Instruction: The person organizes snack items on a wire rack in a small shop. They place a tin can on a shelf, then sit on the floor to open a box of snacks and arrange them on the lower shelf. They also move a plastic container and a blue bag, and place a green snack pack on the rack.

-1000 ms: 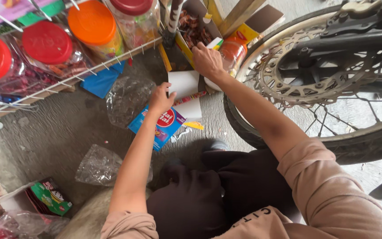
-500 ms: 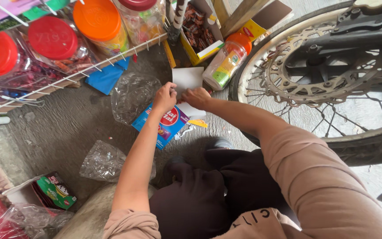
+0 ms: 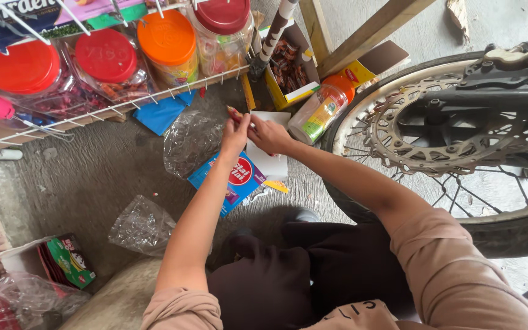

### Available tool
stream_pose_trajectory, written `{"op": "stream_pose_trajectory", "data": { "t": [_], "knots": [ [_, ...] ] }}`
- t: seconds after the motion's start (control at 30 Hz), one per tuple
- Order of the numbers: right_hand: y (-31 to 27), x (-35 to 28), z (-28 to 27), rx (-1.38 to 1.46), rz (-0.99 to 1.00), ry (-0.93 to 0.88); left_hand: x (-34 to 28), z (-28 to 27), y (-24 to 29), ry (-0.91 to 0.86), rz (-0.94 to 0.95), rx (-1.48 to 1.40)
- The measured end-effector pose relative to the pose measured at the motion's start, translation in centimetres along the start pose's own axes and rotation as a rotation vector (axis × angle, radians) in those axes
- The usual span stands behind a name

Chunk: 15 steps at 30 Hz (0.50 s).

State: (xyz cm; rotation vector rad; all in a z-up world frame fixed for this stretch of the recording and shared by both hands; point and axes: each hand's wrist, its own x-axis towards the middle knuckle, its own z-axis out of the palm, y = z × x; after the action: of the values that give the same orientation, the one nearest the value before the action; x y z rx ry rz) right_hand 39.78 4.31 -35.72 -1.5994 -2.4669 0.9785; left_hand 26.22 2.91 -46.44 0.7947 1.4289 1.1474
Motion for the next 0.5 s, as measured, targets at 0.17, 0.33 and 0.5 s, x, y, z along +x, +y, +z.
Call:
{"op": "stream_pose_trajectory", "data": {
  "t": [0.17, 0.33, 0.5],
  "knots": [
    [-1.4, 2.6, -0.9, 0.206, -0.434, 0.168, 0.2, -0.3, 6.4, 0.037, 0.057, -0.538],
    [-4.5, 1.1, -4.5, 0.699, 0.01, -0.366, -0.5, -3.1, 13.4, -0.088, -0.09, -0.791],
    [-7.6, -1.4, -7.7, 0.643, 0.016, -0.564, -1.2, -7.2, 18.1, -0.146, -0.086, -0.98]
  ]
}}
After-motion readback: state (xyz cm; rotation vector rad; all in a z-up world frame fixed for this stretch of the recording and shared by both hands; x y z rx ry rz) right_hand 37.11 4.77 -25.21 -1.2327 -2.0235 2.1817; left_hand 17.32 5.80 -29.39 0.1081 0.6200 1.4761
